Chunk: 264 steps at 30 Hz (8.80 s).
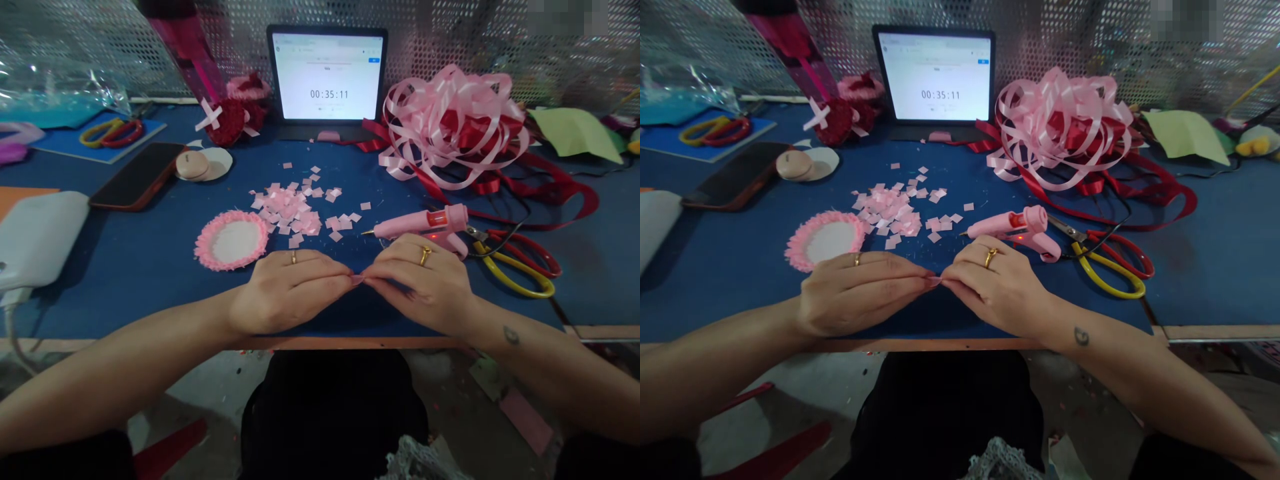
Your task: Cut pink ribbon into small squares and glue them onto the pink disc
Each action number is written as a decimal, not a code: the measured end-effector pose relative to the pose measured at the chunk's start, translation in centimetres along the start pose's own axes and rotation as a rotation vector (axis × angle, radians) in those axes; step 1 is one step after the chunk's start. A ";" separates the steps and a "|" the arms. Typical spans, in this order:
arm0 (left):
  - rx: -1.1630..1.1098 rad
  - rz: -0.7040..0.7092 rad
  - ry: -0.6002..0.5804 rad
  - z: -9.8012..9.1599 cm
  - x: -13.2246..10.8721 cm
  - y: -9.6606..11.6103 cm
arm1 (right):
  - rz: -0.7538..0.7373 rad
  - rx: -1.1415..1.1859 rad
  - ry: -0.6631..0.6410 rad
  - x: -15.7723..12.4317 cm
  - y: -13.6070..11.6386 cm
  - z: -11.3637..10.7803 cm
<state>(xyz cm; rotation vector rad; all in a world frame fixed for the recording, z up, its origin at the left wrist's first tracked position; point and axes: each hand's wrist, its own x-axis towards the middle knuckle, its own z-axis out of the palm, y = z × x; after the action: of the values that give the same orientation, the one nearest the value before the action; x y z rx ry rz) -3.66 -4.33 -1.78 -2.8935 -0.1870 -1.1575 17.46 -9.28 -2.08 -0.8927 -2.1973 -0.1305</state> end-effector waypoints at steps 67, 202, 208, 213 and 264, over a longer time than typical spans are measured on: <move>-0.004 -0.206 0.007 1.3 0.2 0.0 | -0.069 -0.018 0.029 -0.1 -0.4 0.7; -0.014 0.051 -0.121 1.1 0.3 0.1 | -0.112 -0.048 -0.142 -0.2 -0.7 1.3; -0.003 0.029 -0.124 1.2 0.4 0.2 | -0.127 -0.051 -0.135 -0.2 -0.7 1.3; 0.004 0.056 -0.124 1.4 0.3 0.3 | -0.124 -0.052 -0.143 -0.2 -0.8 1.6; -0.371 -0.576 -0.018 -2.5 -0.3 -5.4 | -0.008 -0.022 -0.152 -0.7 0.3 0.6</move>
<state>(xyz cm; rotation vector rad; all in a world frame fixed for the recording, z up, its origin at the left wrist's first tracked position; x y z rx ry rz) -6.19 0.81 -0.29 -3.2827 -0.9558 -1.3527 17.65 -9.24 -3.01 -0.9330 -2.3447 -0.0933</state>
